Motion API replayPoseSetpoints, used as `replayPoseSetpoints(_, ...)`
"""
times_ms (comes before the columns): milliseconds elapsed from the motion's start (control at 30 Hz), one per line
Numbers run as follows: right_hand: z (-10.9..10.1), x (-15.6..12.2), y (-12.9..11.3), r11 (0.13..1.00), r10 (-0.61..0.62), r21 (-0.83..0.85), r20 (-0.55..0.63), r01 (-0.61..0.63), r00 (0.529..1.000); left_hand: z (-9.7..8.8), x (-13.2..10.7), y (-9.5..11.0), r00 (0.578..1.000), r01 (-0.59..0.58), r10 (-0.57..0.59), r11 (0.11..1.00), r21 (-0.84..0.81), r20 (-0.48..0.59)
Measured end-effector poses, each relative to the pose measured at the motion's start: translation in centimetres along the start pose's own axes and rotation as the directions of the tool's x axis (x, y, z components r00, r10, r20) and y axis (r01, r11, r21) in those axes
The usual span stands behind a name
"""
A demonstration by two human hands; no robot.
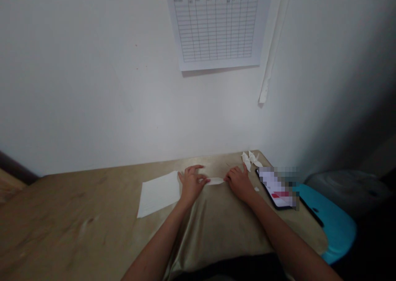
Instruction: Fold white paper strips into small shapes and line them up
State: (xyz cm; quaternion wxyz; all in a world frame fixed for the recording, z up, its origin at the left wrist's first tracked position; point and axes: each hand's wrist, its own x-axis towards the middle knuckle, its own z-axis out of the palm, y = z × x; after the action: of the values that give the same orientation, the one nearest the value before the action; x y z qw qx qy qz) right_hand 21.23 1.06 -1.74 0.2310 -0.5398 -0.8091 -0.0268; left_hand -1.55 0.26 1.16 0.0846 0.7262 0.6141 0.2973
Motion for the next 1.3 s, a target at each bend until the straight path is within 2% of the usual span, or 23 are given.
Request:
replayPoseSetpoints(200,0.4,0.1,1.4,0.996,0.057,0.068,-0.028,-0.055,0.998,-0.1,0.4,-1.3,0.998,0.049,-0.051,0.998,-0.047,-0.040)
replayPoseSetpoints(367,0.7,0.0,1.3,0.959,0.096,0.270,-0.013,-0.089,0.995,-0.1,0.3,-0.7,0.996,0.073,-0.076,0.994,-0.084,-0.036)
replayPoseSetpoints(533,0.8,-0.1,0.9,0.868,0.067,0.494,-0.020,-0.048,0.998,0.0,0.0,0.2,0.998,0.059,-0.056,0.992,-0.112,0.032)
replayPoseSetpoints(767,0.9,0.5,0.5,0.701,0.059,0.713,-0.043,-0.011,0.997,0.9,-0.2,0.4,0.999,0.017,-0.009,0.987,-0.161,0.046)
replayPoseSetpoints(867,0.8,0.7,0.5,0.657,0.078,0.753,-0.035,-0.025,0.996,1.3,-0.2,0.3,0.997,0.041,-0.030,0.988,-0.149,0.071)
replayPoseSetpoints(1000,0.7,0.7,0.2,0.659,0.102,0.750,-0.007,-0.063,0.995,1.6,-0.4,0.4,0.996,0.035,-0.024,0.991,-0.129,0.088)
replayPoseSetpoints(1133,0.4,0.6,-0.2,0.657,0.205,0.731,0.061,-0.184,0.977,1.8,-0.5,0.6,0.999,-0.009,0.014,0.987,-0.161,0.030)
replayPoseSetpoints(1300,-0.2,0.6,-0.6,0.585,0.166,0.785,0.131,-0.205,0.977,2.0,-0.3,0.6,0.997,-0.083,0.078,0.968,-0.235,-0.028)
